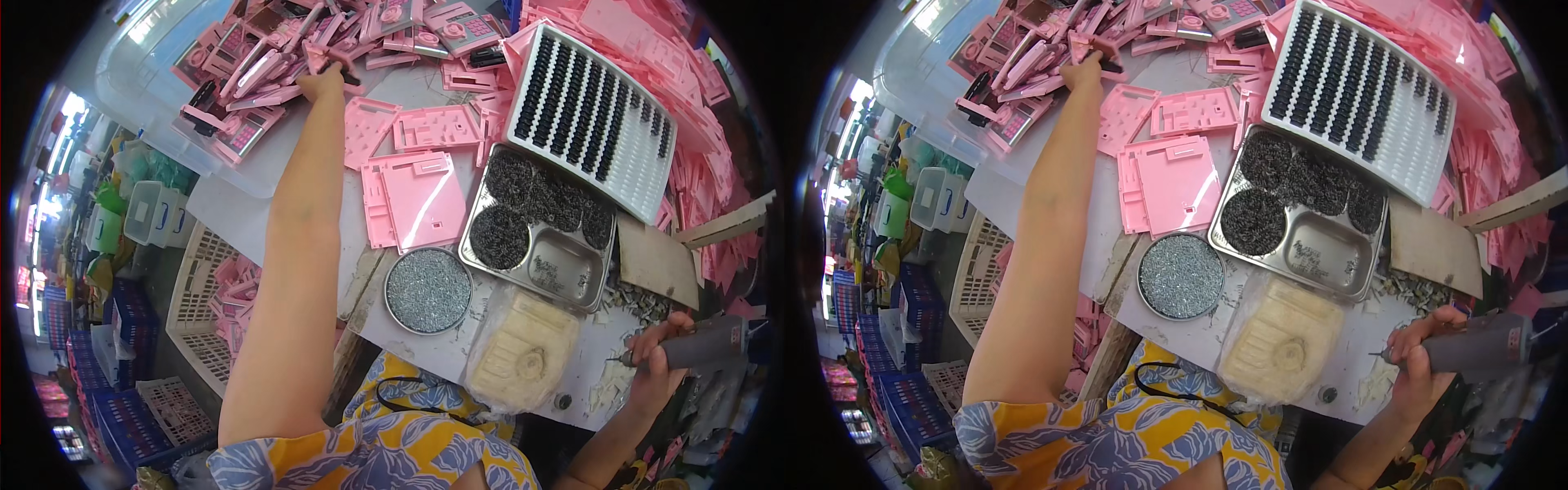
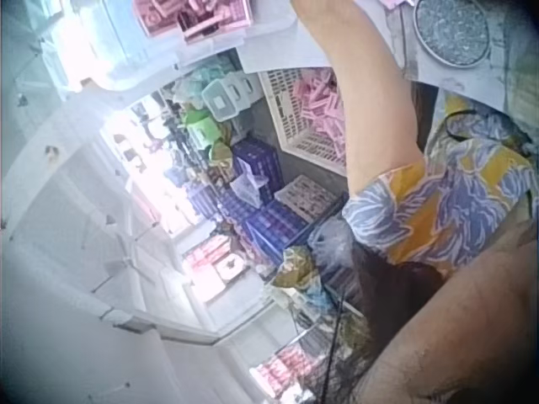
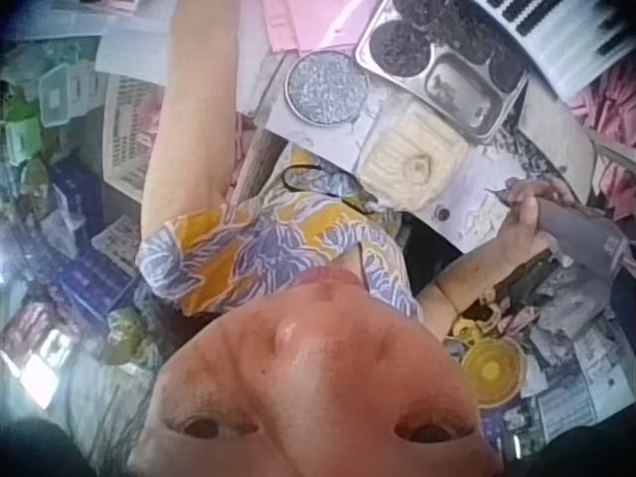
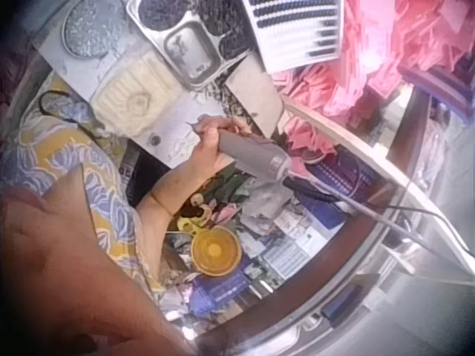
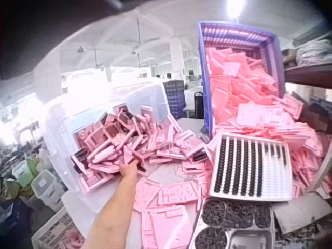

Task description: Assembling electronic components into pink calculator housings using soldering and screwdriving tools.

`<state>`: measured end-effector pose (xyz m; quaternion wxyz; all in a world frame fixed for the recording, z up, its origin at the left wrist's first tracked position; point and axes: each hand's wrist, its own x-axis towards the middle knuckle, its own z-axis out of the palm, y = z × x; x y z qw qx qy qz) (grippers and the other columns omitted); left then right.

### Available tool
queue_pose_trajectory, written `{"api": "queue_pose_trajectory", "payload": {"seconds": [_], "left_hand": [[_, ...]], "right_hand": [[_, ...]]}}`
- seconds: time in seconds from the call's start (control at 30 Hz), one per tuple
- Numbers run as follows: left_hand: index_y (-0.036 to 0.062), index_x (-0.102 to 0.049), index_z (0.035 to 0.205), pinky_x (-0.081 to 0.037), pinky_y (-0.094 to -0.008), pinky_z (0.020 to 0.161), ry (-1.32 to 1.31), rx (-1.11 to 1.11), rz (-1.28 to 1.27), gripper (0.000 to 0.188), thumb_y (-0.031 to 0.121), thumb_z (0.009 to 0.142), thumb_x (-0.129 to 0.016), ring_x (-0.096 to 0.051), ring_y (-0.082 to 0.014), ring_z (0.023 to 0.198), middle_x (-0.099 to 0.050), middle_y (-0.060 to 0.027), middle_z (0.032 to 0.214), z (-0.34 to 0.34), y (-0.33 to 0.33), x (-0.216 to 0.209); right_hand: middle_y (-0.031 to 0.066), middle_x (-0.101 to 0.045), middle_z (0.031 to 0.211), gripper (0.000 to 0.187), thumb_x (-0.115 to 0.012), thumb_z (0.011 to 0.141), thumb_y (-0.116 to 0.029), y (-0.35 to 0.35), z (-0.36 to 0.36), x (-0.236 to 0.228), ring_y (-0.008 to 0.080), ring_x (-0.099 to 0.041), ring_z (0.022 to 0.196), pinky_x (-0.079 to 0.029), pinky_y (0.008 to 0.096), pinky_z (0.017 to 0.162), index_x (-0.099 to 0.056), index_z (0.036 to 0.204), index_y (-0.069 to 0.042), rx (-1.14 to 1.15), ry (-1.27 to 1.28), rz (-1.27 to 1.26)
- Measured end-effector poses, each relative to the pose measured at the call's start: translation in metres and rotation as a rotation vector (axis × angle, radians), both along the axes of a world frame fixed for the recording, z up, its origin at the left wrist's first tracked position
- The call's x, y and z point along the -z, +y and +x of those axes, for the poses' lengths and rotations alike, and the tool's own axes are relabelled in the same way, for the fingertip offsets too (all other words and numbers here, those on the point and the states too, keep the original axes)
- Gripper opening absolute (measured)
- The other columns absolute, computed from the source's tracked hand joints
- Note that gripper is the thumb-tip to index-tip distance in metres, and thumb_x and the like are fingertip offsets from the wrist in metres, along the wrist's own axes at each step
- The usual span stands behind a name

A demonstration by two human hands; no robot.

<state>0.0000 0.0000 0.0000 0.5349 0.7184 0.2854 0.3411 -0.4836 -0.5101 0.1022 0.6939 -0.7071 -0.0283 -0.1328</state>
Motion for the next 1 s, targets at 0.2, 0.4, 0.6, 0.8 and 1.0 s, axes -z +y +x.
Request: {"api": "queue_pose_trajectory", "payload": {"seconds": [0.2, 0.4, 0.6, 0.8, 1.0], "left_hand": [[0.0011, -0.057, 0.095, -0.053, -0.0349, 0.079, -0.286, 0.229, 0.57, 0.05, 0.03, 0.068, -0.088, -0.065, -0.0245, 0.087, -0.066, -0.0122, 0.099, -0.052, 0.076, -0.067], [-0.0035, -0.042, 0.145, -0.054, -0.0261, 0.084, -0.3, 1.444, -0.069, 0.075, 0.016, 0.079, -0.073, -0.068, -0.0152, 0.097, -0.067, -0.0122, 0.116, -0.245, -0.068, -0.163], [-0.0033, -0.027, 0.151, -0.049, -0.0279, 0.093, 0.345, 2.101, -0.386, 0.096, 0.026, 0.078, -0.081, -0.064, -0.0161, 0.108, -0.065, -0.0137, 0.121, -0.339, -0.192, -0.124], [0.0047, -0.031, 0.152, -0.046, -0.0304, 0.102, 0.407, 2.162, -0.322, 0.082, 0.007, 0.08, -0.071, -0.054, -0.017, 0.122, -0.049, -0.0092, 0.131, -0.353, -0.236, -0.063], [0.0036, -0.05, 0.137, -0.049, -0.0392, 0.097, -0.196, 1.761, 0.488, 0.064, 0.005, 0.079, -0.075, -0.058, -0.0295, 0.113, -0.057, -0.016, 0.121, -0.37, -0.267, -0.021]], "right_hand": [[0.0183, -0.059, 0.118, 0.069, -0.065, 0.091, -0.013, 0.019, 0.005, 0.006, 0.0244, -0.057, 0.106, -0.047, 0.0386, 0.093, -0.033, 0.149, 0.005, 0.315, -0.228, -0.276], [0.0212, -0.061, 0.128, 0.052, -0.054, 0.099, -0.028, 0.043, -0.021, -0.004, 0.0295, -0.06, 0.119, -0.049, 0.0459, 0.099, -0.048, 0.138, 0.006, 0.338, -0.412, -0.335], [0.012, -0.069, 0.121, 0.052, -0.042, 0.108, -0.041, 0.091, 0.004, 0.042, 0.0177, -0.067, 0.105, -0.052, 0.0336, 0.093, -0.057, 0.136, 0.0, -0.461, 0.452, 0.489], [0.0092, -0.07, 0.113, 0.041, -0.053, 0.106, -0.03, 0.058, -0.032, 0.069, 0.0128, -0.065, 0.1, -0.053, 0.0283, 0.088, -0.062, 0.126, 0.005, -0.29, 0.404, 0.319], [0.0103, -0.071, 0.106, 0.036, -0.059, 0.098, -0.015, 0.062, -0.053, 0.083, 0.0194, -0.065, 0.094, -0.052, 0.0315, 0.084, -0.061, 0.13, -0.001, 0.098, 0.43, -0.316]]}}
